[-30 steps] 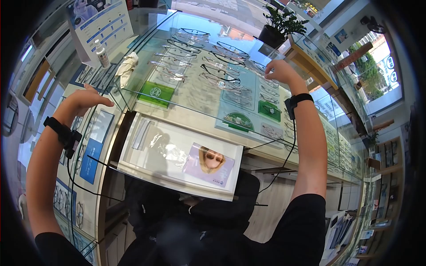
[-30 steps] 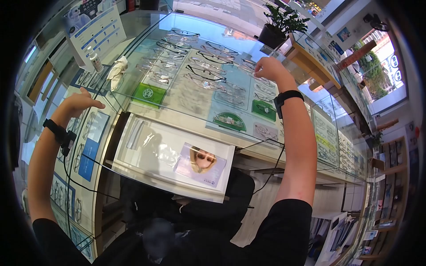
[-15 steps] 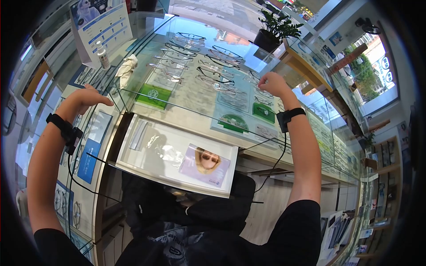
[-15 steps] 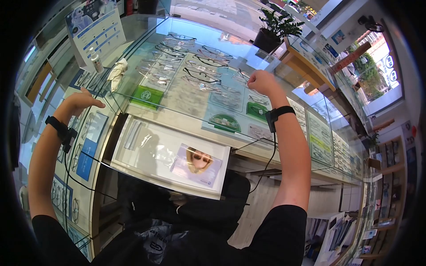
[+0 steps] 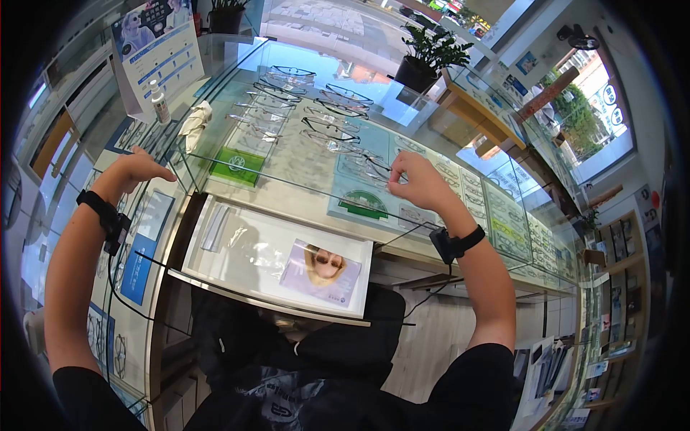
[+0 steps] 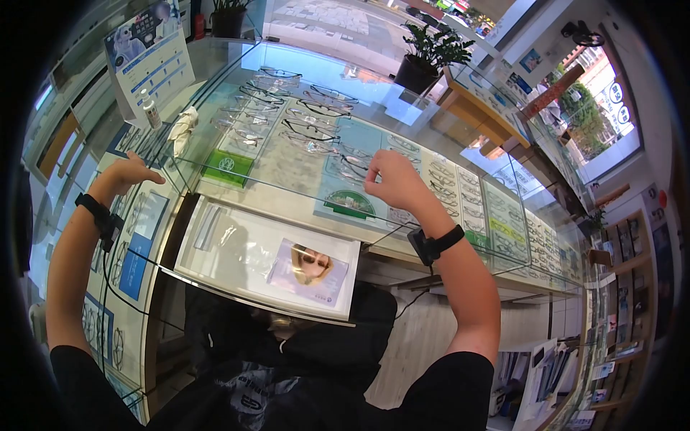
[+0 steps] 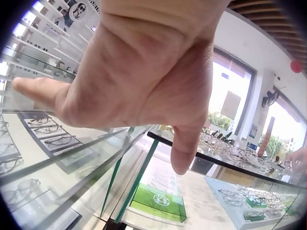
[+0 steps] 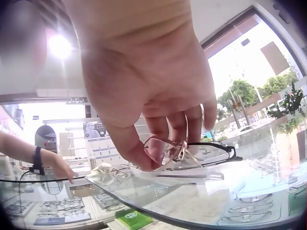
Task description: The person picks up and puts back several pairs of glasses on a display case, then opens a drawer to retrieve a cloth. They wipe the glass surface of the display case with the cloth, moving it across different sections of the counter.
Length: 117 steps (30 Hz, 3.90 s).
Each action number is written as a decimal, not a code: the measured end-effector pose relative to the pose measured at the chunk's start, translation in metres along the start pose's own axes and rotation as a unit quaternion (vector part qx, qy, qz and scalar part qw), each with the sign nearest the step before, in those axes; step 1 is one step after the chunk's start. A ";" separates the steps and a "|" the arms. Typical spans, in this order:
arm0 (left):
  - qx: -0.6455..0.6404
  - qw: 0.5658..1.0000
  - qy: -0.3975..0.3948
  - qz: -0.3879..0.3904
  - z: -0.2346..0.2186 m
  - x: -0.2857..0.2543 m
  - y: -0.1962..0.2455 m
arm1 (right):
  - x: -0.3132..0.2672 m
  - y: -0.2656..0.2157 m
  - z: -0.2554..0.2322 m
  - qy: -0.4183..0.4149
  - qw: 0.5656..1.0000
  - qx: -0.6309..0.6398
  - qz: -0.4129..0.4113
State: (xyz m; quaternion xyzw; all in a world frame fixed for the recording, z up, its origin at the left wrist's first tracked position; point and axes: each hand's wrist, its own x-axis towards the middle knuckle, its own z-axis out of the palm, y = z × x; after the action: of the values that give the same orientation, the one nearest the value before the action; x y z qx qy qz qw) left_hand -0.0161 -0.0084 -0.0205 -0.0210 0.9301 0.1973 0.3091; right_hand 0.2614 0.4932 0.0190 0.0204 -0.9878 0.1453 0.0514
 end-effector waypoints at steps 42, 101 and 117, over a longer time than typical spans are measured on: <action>0.055 0.998 0.013 -0.039 -0.001 -0.024 0.015 | 0.173 0.124 0.236 0.337 0.939 -0.046 0.046; 0.013 0.997 -0.003 -0.072 -0.008 -0.024 0.015 | 0.209 0.246 0.185 0.042 0.955 -0.226 0.188; 0.006 0.998 0.006 -0.067 -0.007 -0.021 0.012 | 0.215 0.237 0.184 -0.019 0.950 -0.178 0.255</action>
State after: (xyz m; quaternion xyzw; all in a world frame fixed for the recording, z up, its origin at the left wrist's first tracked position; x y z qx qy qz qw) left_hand -0.0054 -0.0016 0.0015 -0.0822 0.9296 0.1703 0.3163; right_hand 0.0168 0.6614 -0.2008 -0.2394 -0.9706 -0.0255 -0.0035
